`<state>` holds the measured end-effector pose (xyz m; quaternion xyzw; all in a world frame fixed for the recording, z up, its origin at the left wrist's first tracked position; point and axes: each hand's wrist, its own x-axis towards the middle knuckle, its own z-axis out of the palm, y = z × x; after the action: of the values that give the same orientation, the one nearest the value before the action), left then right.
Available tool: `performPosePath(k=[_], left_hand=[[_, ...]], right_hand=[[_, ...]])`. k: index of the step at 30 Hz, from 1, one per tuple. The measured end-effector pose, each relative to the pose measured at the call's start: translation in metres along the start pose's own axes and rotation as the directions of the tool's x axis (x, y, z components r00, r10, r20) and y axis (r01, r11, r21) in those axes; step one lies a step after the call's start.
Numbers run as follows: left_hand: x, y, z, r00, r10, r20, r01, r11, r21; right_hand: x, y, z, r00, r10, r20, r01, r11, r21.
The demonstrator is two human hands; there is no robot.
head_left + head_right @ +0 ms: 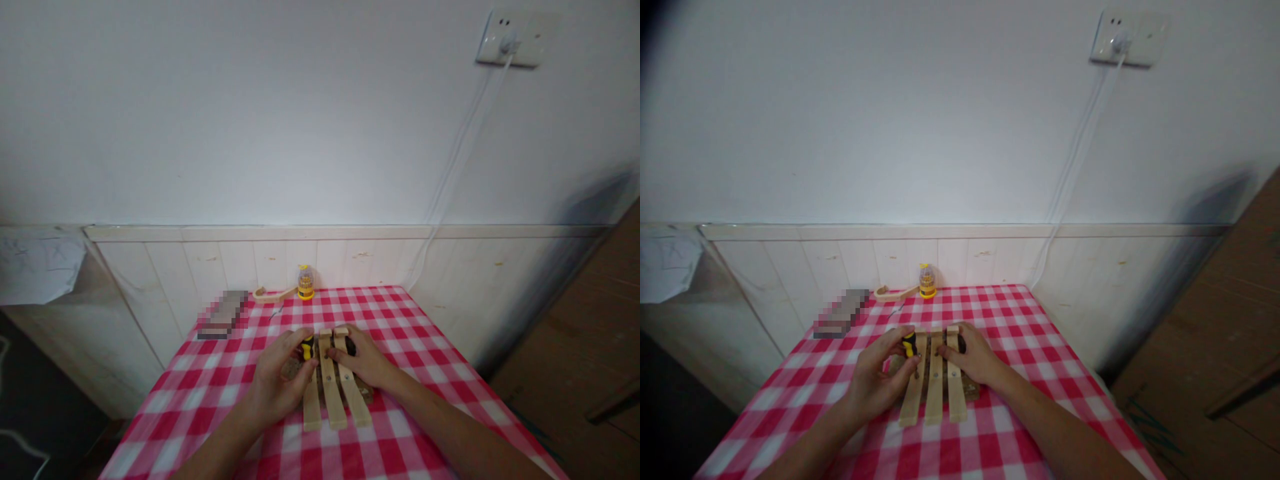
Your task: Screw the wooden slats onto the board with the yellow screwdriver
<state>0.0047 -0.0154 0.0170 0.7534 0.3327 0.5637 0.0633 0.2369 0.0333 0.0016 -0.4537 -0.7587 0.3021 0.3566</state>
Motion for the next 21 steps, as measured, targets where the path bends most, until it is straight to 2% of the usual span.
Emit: performPosePath(k=[12, 21], left_hand=[[-0.0015, -0.002, 0.0001, 1.0, 0.006, -0.029, -0.005, 1.0, 0.02], [0.0003, 0.0017, 0.0006, 0.998, 0.056, 0.018, -0.056, 0.998, 0.005]], right_hand=[[0.0006, 0.0015, 0.0007, 1.0, -0.002, 0.013, 0.001, 1.0, 0.008], [0.0011, 0.004, 0.0013, 1.0, -0.009, 0.009, 0.008, 1.0, 0.016]])
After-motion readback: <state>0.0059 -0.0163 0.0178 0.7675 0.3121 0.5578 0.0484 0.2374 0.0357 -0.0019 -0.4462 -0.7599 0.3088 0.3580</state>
